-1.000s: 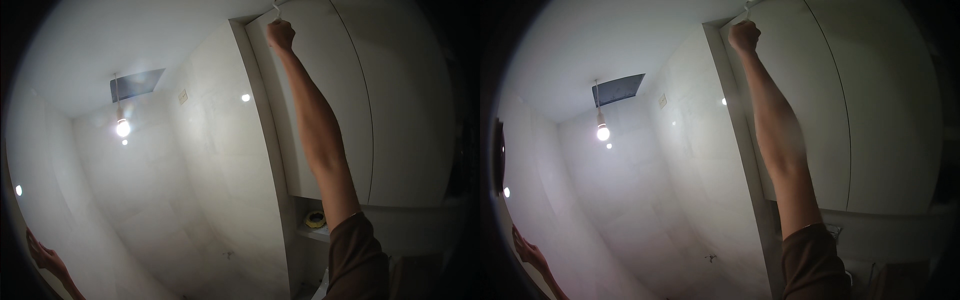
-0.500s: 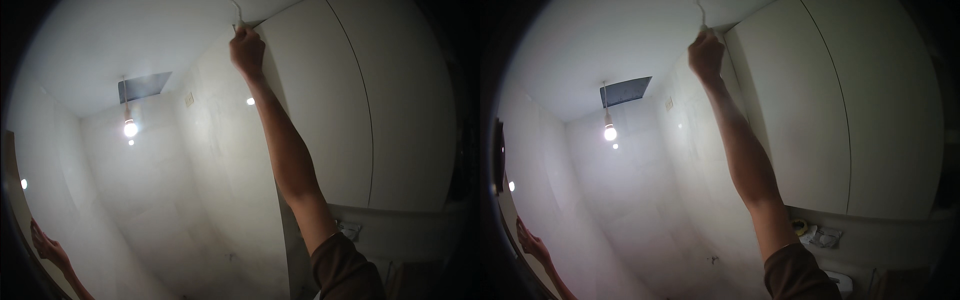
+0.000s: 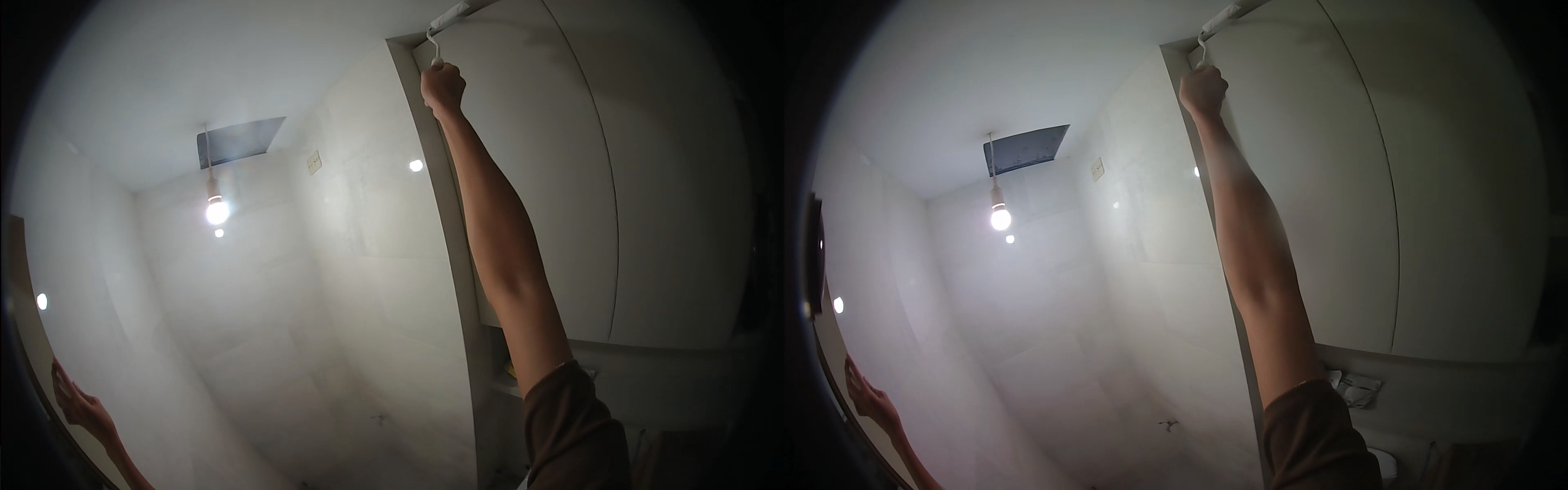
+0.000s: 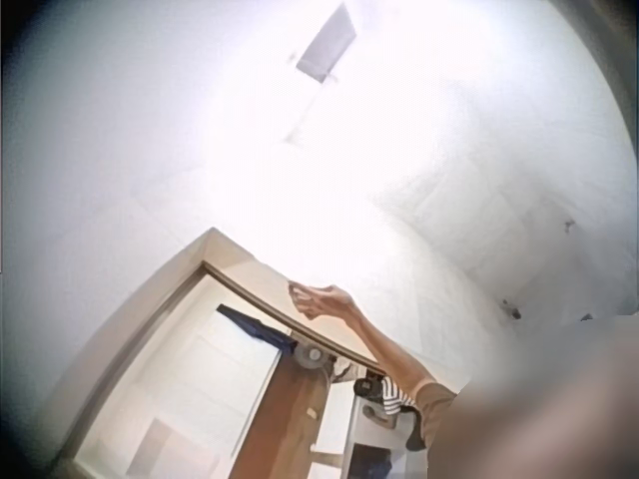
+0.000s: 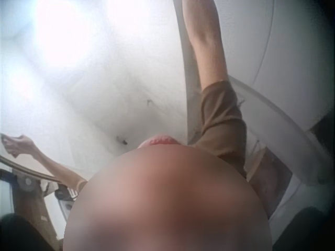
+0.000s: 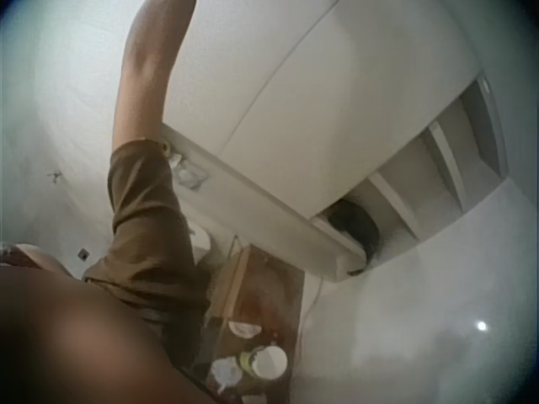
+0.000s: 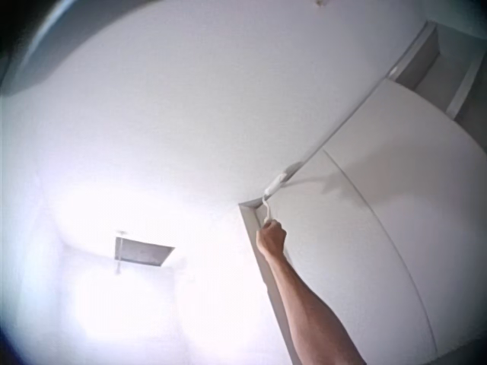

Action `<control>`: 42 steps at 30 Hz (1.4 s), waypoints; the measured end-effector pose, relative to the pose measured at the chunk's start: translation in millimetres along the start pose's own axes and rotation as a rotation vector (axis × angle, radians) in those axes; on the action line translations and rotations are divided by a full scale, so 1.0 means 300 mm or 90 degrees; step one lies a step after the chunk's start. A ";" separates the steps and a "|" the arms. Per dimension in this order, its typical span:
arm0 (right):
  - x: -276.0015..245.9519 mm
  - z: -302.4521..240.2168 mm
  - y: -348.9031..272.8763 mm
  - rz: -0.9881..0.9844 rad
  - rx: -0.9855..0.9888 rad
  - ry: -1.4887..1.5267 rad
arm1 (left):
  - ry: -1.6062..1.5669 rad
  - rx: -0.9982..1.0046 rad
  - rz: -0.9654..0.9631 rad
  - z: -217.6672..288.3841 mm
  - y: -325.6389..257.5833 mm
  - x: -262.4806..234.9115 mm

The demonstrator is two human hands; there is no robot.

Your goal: The person paints the ceiling white using a roller and a paint bucket. They repeatedly dip the roller into the bucket and apply paint in long strokes across the ceiling surface.

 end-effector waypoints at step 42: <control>0.171 -0.142 -0.129 0.088 -0.087 -0.023 | -0.018 0.030 0.010 0.019 0.030 -0.032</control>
Point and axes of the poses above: each hand's wrist, its own y-axis towards the middle knuckle, its own x-axis out of the palm, z = x × y, the point moved 7 cm from there along y, towards the middle knuckle, and after that the axes turned 7 degrees about x, right-handed, at the moved point
